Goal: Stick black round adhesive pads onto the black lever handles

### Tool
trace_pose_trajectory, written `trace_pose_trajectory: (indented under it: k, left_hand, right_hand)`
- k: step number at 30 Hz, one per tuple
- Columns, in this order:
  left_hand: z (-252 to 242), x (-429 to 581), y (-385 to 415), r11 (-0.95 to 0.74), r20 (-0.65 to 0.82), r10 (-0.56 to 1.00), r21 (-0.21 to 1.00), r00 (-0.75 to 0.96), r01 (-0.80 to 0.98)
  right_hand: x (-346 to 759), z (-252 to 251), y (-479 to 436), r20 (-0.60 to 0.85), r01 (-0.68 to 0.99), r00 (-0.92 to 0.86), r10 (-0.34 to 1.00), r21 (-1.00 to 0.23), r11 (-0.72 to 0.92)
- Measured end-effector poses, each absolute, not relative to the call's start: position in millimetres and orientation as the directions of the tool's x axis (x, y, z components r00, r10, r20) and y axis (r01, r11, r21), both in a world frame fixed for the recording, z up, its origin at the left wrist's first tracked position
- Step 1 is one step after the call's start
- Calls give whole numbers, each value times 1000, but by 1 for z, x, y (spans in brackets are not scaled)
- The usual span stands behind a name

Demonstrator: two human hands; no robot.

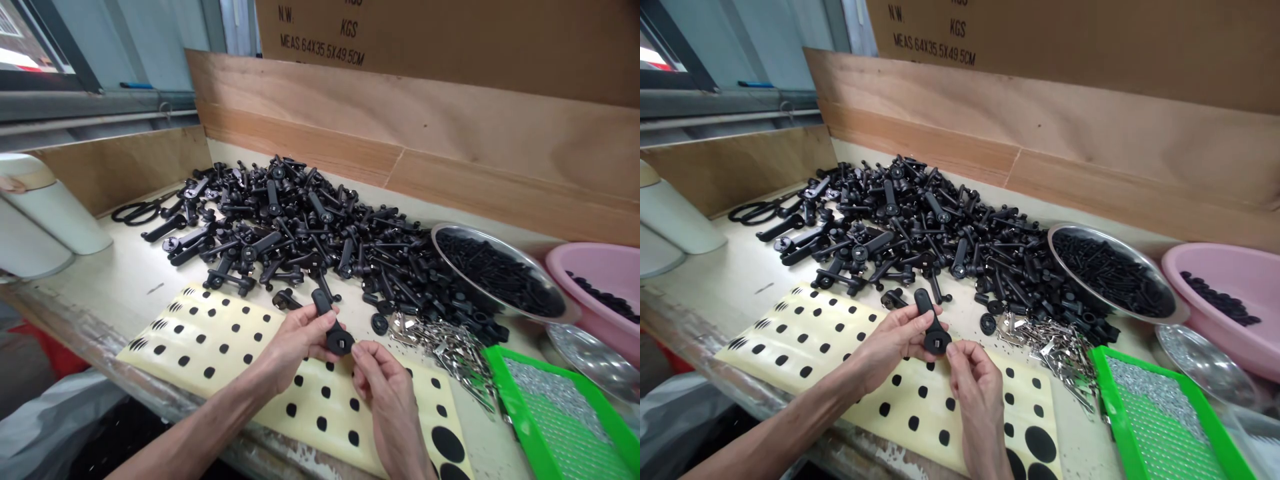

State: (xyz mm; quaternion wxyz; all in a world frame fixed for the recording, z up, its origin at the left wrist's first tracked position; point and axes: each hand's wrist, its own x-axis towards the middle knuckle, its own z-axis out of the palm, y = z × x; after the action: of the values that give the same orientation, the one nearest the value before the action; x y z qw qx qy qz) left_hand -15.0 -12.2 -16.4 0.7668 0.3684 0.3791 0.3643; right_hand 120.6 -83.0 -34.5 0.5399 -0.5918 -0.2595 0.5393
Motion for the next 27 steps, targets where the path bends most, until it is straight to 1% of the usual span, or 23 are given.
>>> trace_pose_trajectory:
  k: [10,27]
  left_hand:
    - [-13,-16,-13,459,-307,833,848,461,-265]
    - [-14,-16,-13,460,-307,834,846,458,-271]
  right_hand:
    - [119,-32,-82,-375,-277,309,874,-915,-294]
    - [120,-35,-82,-358,-266,317,878,-922,-280]
